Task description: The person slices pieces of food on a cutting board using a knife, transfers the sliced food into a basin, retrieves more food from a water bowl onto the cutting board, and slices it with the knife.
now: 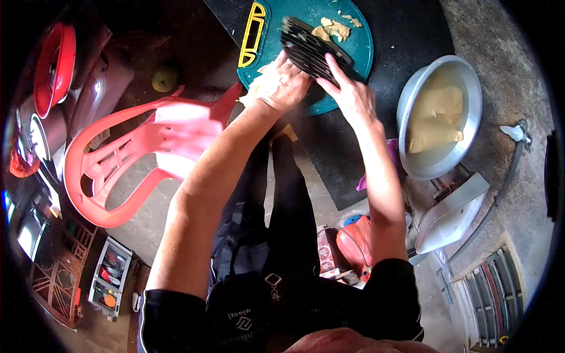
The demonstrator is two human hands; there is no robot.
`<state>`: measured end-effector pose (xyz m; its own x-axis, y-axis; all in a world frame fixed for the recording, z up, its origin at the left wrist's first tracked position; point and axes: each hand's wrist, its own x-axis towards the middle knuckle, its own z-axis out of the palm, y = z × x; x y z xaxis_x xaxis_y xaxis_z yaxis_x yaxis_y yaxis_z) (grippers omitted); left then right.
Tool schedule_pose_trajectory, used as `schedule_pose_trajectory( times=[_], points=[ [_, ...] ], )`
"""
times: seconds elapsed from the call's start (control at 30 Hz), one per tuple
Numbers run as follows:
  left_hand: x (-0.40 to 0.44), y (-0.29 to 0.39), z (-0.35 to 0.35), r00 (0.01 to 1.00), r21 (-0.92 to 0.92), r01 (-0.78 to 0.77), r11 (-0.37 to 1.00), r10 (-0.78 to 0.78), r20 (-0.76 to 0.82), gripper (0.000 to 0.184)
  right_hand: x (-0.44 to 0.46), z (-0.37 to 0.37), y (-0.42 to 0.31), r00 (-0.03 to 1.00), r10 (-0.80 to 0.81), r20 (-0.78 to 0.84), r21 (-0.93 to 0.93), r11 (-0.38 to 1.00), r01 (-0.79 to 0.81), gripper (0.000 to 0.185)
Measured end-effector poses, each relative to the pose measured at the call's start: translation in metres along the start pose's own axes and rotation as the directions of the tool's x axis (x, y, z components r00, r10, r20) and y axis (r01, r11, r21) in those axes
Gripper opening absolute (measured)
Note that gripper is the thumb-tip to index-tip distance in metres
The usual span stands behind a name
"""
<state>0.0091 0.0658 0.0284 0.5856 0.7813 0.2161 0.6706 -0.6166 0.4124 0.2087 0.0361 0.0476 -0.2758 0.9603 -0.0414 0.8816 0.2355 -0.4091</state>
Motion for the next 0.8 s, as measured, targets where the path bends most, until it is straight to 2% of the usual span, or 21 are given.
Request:
schedule_pose_trajectory(
  times=[0.07, 0.1, 0.2, 0.27, 0.3, 0.33, 0.37, 0.4, 0.43, 0.47, 0.5, 0.53, 0.63, 0.77, 0.8],
  points=[
    [0.003, 0.000, 0.003, 0.999, -0.021, 0.007, 1.000, -0.008, -0.036, 0.026, -0.022, -0.022, 0.005, 0.989, 0.095, 0.113, -0.057, 0.994, -0.089, 0.066],
    [0.004, 0.000, 0.002, 1.000, -0.024, -0.003, 1.000, 0.003, -0.029, 0.027, -0.028, -0.022, 0.012, 0.996, 0.058, 0.064, -0.054, 0.997, -0.055, 0.067],
    [0.006, 0.001, -0.002, 0.999, -0.036, -0.031, 0.999, 0.030, -0.039, 0.030, -0.008, -0.019, 0.008, 0.997, 0.035, 0.068, -0.026, 0.999, -0.033, 0.067],
    [0.008, 0.001, -0.001, 0.996, -0.070, -0.031, 0.997, 0.025, -0.087, 0.030, 0.023, -0.008, 0.004, 0.990, 0.119, 0.075, 0.009, 0.993, -0.120, 0.060],
    [0.007, 0.003, -0.004, 0.992, 0.017, -0.053, 0.998, 0.054, -0.115, 0.030, 0.035, -0.005, 0.006, 0.997, 0.073, 0.017, -0.019, 0.997, -0.073, 0.059],
    [0.009, 0.001, -0.003, 0.988, 0.011, -0.051, 0.999, 0.053, -0.144, 0.030, 0.046, -0.004, 0.008, 0.999, 0.022, -0.044, -0.052, 0.998, -0.024, 0.057],
    [0.009, 0.000, -0.001, 0.984, -0.001, -0.046, 0.999, 0.045, -0.170, 0.030, 0.047, -0.005, 0.010, 0.997, -0.008, -0.082, 0.004, 1.000, 0.008, 0.057],
    [0.008, 0.002, 0.001, 0.980, -0.020, -0.040, 0.999, 0.035, -0.194, 0.030, 0.039, -0.010, 0.009, 1.000, 0.007, -0.025, 0.016, 1.000, -0.007, 0.058],
    [0.008, 0.001, 0.001, 0.996, -0.102, 0.008, 0.995, -0.017, -0.084, 0.028, 0.024, -0.021, 0.004, 0.999, 0.021, 0.030, 0.022, 1.000, -0.022, 0.059],
    [0.006, 0.001, -0.002, 0.999, -0.069, -0.014, 0.998, 0.011, -0.048, 0.027, 0.011, -0.032, -0.001, 0.996, 0.032, 0.083, 0.028, 0.999, -0.035, 0.059],
    [0.004, 0.000, -0.005, 0.999, -0.036, -0.037, 0.999, 0.037, -0.012, 0.026, -0.007, -0.034, -0.003, 0.998, 0.002, 0.064, 0.051, 0.999, -0.006, 0.061],
    [0.002, 0.000, -0.007, 0.998, -0.003, -0.060, 0.998, 0.060, 0.024, 0.025, -0.027, -0.028, 0.003, 0.995, 0.013, 0.096, -0.004, 1.000, -0.013, 0.063],
    [0.005, 0.000, -0.007, 0.999, 0.023, -0.028, 0.999, 0.027, 0.043, 0.023, -0.044, -0.034, 0.006, 0.997, 0.035, 0.074, -0.084, 0.996, -0.029, 0.065],
    [0.002, -0.002, 0.001, 0.999, 0.060, -0.049, 0.997, 0.050, -0.006, 0.019, -0.016, -0.026, 0.005, 0.997, 0.007, 0.081, -0.016, 1.000, -0.005, 0.064],
    [0.000, 0.001, 0.000, 0.996, 0.047, 0.018, 0.999, -0.022, 0.086, 0.018, -0.004, -0.019, 0.002, 0.996, -0.001, 0.084, 0.019, 1.000, -0.001, 0.064]
  ],
)
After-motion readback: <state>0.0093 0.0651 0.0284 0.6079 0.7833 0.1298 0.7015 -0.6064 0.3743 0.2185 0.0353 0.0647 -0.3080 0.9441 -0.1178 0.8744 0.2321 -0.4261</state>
